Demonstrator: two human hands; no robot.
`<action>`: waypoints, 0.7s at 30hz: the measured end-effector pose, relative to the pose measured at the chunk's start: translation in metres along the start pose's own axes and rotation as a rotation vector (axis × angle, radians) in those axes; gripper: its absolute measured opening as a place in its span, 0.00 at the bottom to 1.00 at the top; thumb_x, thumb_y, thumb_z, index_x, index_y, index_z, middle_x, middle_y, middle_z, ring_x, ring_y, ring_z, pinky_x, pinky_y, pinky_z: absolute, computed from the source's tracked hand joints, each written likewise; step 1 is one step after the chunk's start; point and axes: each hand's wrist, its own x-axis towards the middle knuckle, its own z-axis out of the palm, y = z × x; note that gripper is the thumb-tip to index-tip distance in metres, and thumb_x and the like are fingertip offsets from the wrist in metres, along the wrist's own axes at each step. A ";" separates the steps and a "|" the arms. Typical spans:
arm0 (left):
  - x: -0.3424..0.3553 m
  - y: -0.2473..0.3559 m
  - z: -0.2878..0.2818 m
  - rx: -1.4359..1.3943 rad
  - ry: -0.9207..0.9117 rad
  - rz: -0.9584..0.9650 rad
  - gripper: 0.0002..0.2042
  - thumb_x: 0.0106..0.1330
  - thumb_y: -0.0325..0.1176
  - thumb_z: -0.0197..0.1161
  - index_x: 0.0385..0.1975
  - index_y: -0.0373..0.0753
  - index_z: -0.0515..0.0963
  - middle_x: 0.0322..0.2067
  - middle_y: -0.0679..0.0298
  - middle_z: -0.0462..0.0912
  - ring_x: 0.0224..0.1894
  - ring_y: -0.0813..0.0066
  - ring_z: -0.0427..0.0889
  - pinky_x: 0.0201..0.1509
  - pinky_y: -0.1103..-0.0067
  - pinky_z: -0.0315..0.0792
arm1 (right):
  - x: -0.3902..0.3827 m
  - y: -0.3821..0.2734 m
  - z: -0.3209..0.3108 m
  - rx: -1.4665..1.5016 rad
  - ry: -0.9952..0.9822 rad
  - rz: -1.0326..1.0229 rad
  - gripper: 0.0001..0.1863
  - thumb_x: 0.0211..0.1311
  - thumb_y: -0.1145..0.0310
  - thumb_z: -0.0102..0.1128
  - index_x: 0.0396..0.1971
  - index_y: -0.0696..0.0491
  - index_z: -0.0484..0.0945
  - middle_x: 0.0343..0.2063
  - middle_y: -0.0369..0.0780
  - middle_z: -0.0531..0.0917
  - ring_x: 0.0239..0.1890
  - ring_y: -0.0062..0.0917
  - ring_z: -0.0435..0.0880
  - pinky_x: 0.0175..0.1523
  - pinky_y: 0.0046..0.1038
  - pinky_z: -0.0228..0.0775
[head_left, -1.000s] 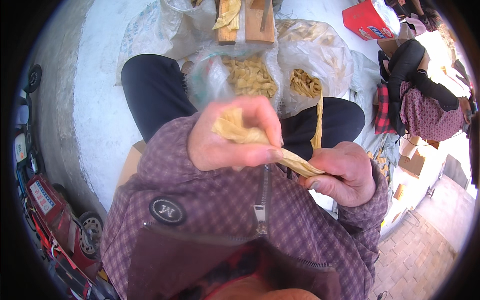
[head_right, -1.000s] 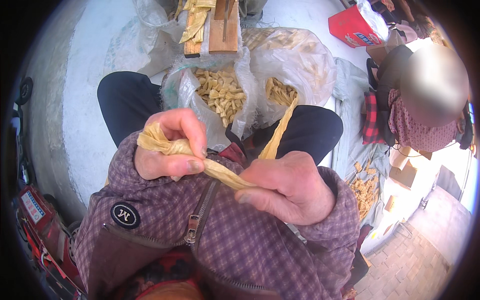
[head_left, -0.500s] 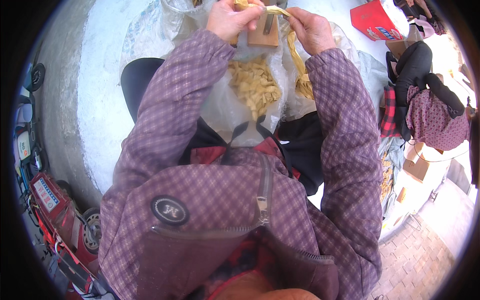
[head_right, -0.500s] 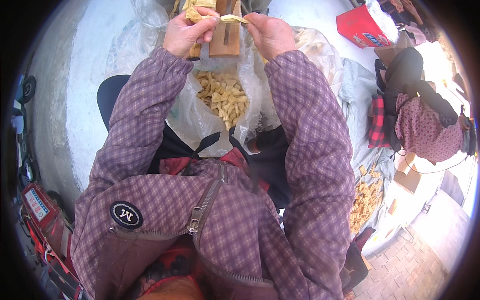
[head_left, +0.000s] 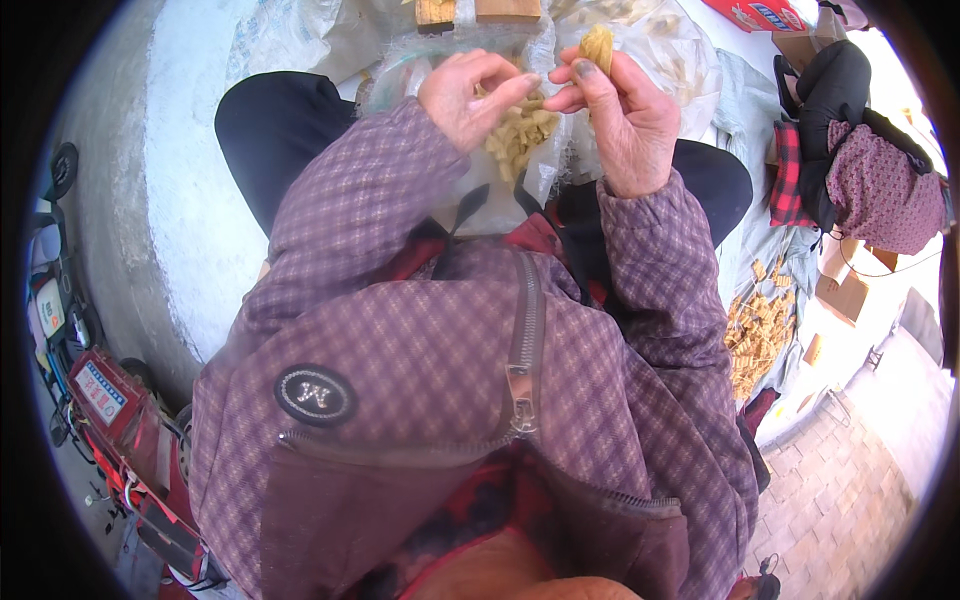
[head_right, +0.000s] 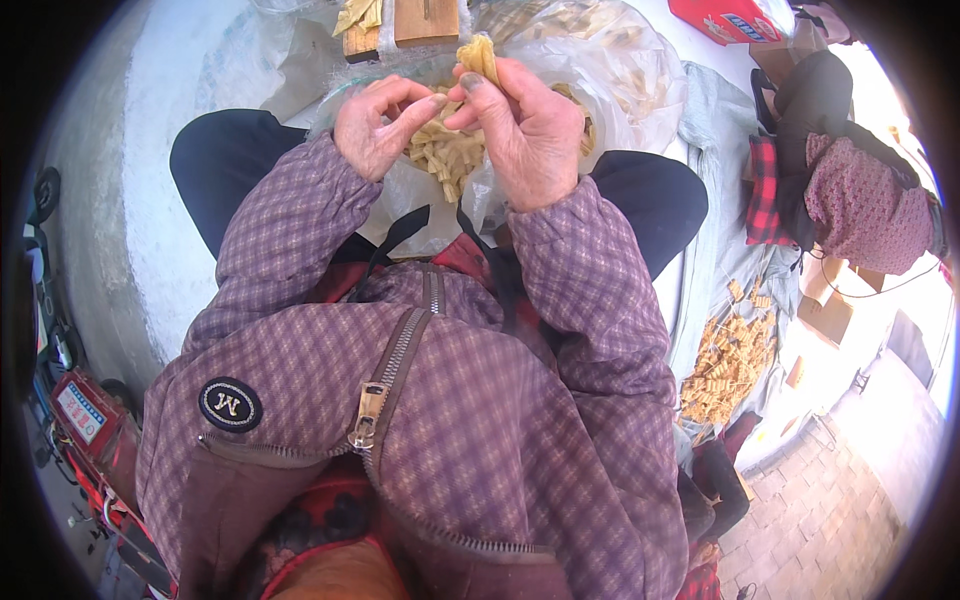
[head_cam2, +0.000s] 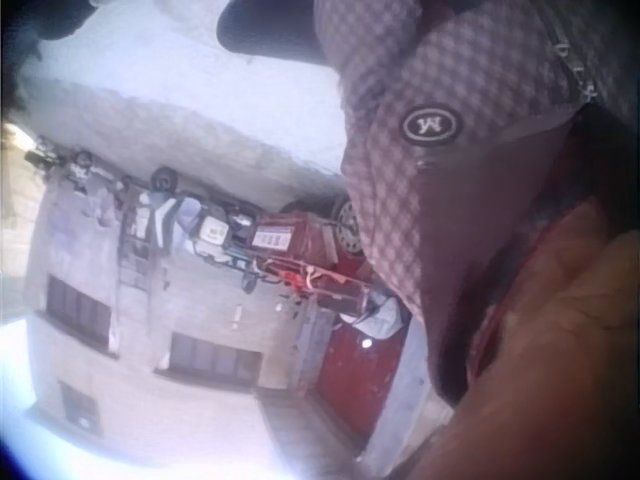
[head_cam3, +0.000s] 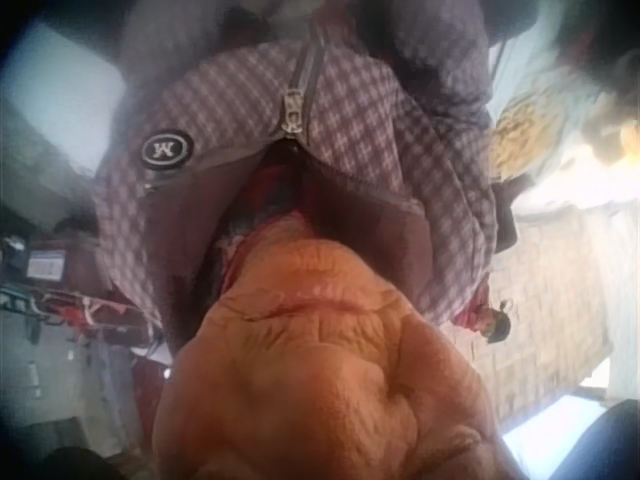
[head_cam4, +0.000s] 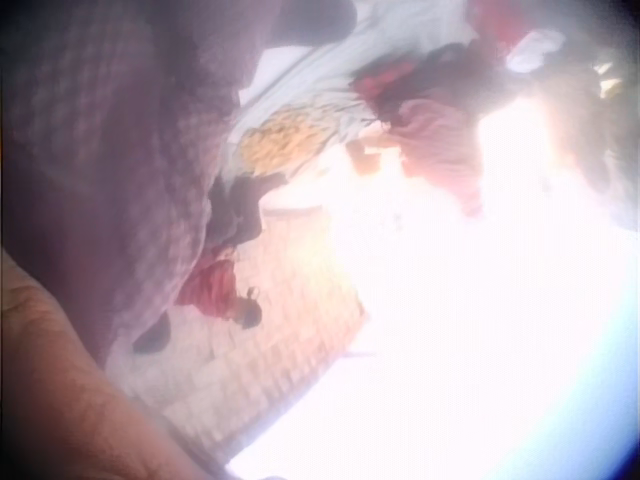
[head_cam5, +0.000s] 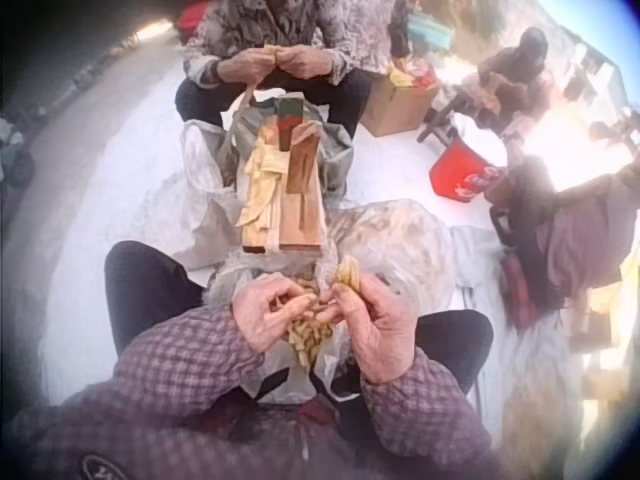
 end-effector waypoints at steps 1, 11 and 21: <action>-0.008 -0.003 0.012 -0.400 -0.168 -0.251 0.16 0.62 0.44 0.58 0.39 0.36 0.75 0.31 0.67 0.78 0.42 0.80 0.74 0.46 0.81 0.68 | -0.016 0.000 0.005 -0.001 0.009 -0.034 0.10 0.63 0.74 0.50 0.41 0.63 0.74 0.28 0.38 0.80 0.27 0.16 0.80 0.33 0.15 0.71; -0.027 0.025 0.051 -1.106 -0.489 -0.566 0.15 0.65 0.40 0.53 0.42 0.34 0.73 0.27 0.68 0.74 0.26 0.85 0.71 0.30 0.88 0.67 | -0.094 -0.006 0.007 -0.315 -0.183 -0.204 0.08 0.61 0.76 0.51 0.37 0.61 0.76 0.27 0.39 0.81 0.28 0.20 0.81 0.35 0.16 0.71; -0.022 0.003 0.063 -0.928 -0.621 -0.490 0.05 0.59 0.28 0.58 0.35 0.39 0.74 0.28 0.69 0.77 0.29 0.85 0.76 0.30 0.88 0.70 | -0.073 0.029 -0.007 -0.456 0.115 0.015 0.07 0.61 0.74 0.49 0.33 0.60 0.75 0.20 0.34 0.77 0.20 0.13 0.74 0.25 0.18 0.66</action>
